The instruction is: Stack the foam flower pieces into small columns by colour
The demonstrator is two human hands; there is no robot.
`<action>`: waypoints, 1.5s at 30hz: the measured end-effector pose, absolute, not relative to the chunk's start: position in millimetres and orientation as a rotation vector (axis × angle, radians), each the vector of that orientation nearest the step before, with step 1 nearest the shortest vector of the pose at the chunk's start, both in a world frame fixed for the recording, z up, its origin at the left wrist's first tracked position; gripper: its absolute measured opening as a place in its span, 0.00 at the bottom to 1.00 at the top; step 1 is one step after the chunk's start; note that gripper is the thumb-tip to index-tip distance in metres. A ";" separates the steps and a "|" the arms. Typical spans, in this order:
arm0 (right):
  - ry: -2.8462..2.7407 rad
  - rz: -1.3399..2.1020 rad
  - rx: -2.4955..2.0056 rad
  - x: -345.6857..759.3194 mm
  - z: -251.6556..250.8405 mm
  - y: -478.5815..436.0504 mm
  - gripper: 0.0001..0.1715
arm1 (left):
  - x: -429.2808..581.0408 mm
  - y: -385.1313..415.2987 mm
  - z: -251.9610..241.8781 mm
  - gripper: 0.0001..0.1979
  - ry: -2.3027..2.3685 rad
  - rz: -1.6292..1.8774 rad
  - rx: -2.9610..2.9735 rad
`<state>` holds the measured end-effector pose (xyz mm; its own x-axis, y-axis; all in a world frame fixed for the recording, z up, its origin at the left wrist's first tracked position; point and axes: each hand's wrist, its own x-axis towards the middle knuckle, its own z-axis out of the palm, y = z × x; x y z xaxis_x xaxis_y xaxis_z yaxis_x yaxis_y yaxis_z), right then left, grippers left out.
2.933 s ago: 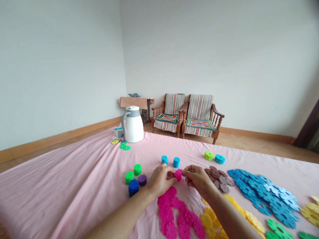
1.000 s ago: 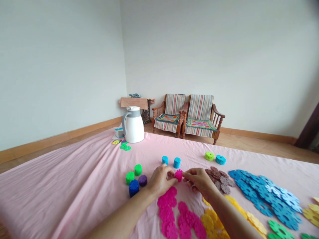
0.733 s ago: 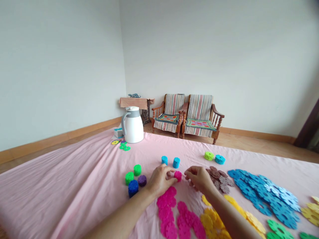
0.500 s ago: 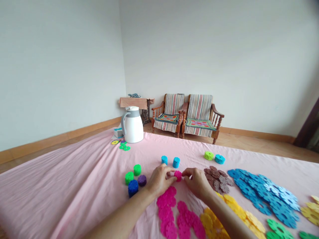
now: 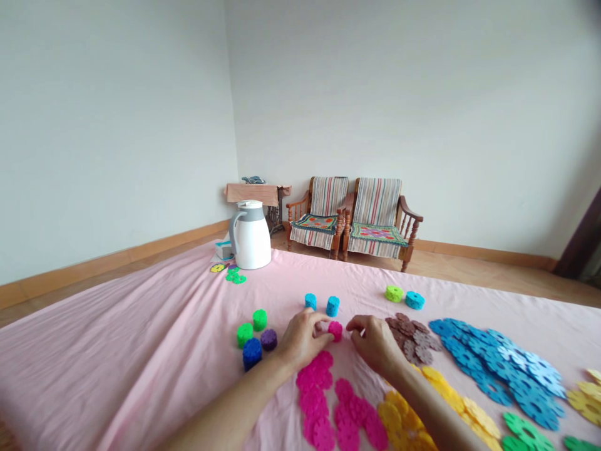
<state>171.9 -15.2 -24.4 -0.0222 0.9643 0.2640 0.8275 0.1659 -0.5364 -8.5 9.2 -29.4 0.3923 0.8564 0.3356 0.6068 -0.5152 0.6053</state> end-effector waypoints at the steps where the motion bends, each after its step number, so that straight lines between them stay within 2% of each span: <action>1: -1.872 0.297 -1.702 173.9 -23.8 -15.8 0.17 | -8.2 8.7 -28.9 0.14 1.264 0.909 2.271; 7: -1.854 0.226 -1.737 181.6 -18.5 -44.1 0.15 | -8.6 -0.2 -12.3 0.05 1.186 1.011 2.344; 12: -1.785 0.163 -1.735 181.3 -20.5 -79.0 0.14 | -18.2 -11.3 8.2 0.02 1.020 0.653 2.497; 15: -1.748 0.177 -1.718 182.1 -23.3 -88.3 0.14 | -25.3 -16.7 13.0 0.13 1.053 0.498 2.527; 17: -1.743 0.189 -1.709 183.5 -24.8 -89.7 0.15 | -28.1 -19.1 13.3 0.17 1.083 0.416 2.552; 26: -1.778 0.182 -1.674 190.2 -31.2 -87.0 0.15 | -27.6 -19.5 9.7 0.05 1.140 0.335 2.616; 33: -1.814 0.211 -1.684 190.2 -31.1 -87.8 0.16 | -30.9 -17.2 8.2 0.10 1.121 0.310 2.616; 38: -1.828 0.215 -1.688 189.9 -28.9 -88.8 0.16 | -31.3 -16.5 9.4 0.07 1.168 0.274 2.618; 45: -1.859 0.201 -1.690 188.8 -27.6 -90.1 0.14 | -25.3 -18.1 6.5 0.09 1.113 0.375 2.629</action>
